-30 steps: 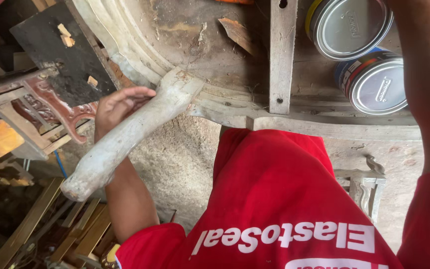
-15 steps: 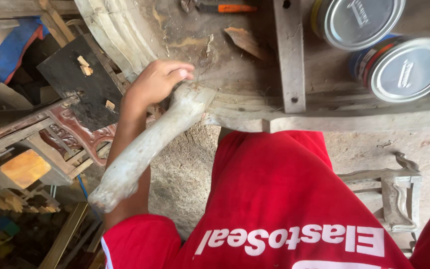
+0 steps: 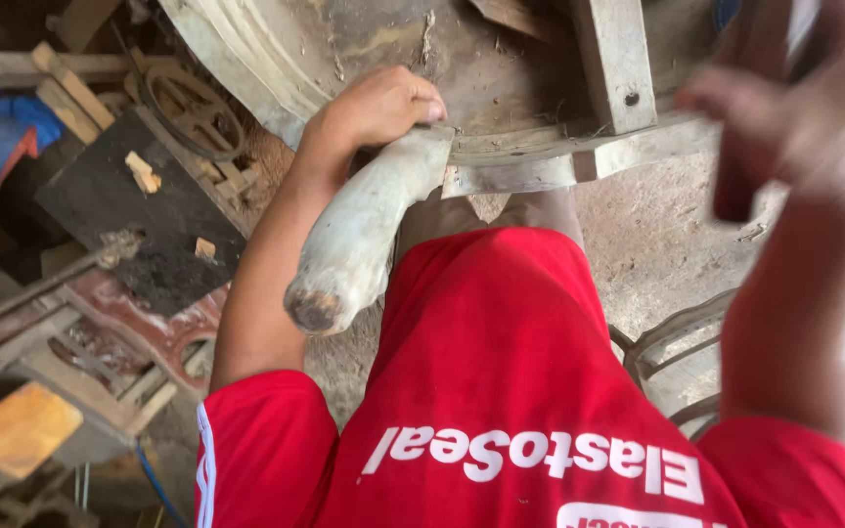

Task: The person hammers nails into a curved wooden furniture leg to secure it to a larger wooden frame. They repeatedly pick nails from a compartment, position them, and strike with a hammer while adjusting the leg's orientation.

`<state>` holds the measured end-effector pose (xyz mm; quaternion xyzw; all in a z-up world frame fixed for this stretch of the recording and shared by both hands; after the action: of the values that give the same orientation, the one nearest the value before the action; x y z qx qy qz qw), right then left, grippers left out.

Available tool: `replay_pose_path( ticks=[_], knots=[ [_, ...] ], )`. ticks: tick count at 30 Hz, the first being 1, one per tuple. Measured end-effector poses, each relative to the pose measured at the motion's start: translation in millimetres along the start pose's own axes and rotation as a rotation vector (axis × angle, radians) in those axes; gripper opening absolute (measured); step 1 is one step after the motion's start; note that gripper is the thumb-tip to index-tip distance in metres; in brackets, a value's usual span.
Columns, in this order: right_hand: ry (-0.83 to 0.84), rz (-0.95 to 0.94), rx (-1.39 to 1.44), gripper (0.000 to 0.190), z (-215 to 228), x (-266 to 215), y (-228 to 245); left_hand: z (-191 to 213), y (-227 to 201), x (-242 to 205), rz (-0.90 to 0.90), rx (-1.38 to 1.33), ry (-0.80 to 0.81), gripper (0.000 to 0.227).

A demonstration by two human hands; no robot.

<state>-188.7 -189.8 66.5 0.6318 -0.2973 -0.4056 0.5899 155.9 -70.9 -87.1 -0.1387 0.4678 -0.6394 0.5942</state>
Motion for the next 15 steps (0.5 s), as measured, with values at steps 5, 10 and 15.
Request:
replay_pose_path(
  ticks=[5, 10, 15],
  knots=[
    [-0.053, -0.158, -0.096, 0.014, -52, -132, -46, -3, 5, 10, 0.06, 0.01, 0.11, 0.022],
    [-0.15, -0.377, -0.359, 0.046, -80, -190, -74, -6, 13, 14, -0.053, 0.015, 0.062, 0.021],
    [-0.242, -0.423, -0.273, 0.052, -90, -211, -73, -18, 36, 20, 0.024, -0.042, 0.021, 0.024]
  ],
)
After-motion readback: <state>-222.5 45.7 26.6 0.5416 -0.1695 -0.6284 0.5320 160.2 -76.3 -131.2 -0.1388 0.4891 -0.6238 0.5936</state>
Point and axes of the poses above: each hand's wrist, its own x-axis towards the middle knuckle, its own z-axis out of the back of the hand, y = z × x, the point moved 1 cm from there along x, towards the middle knuckle, and after that the axes turned 9 degrees about -y, right-handed, at the moved point
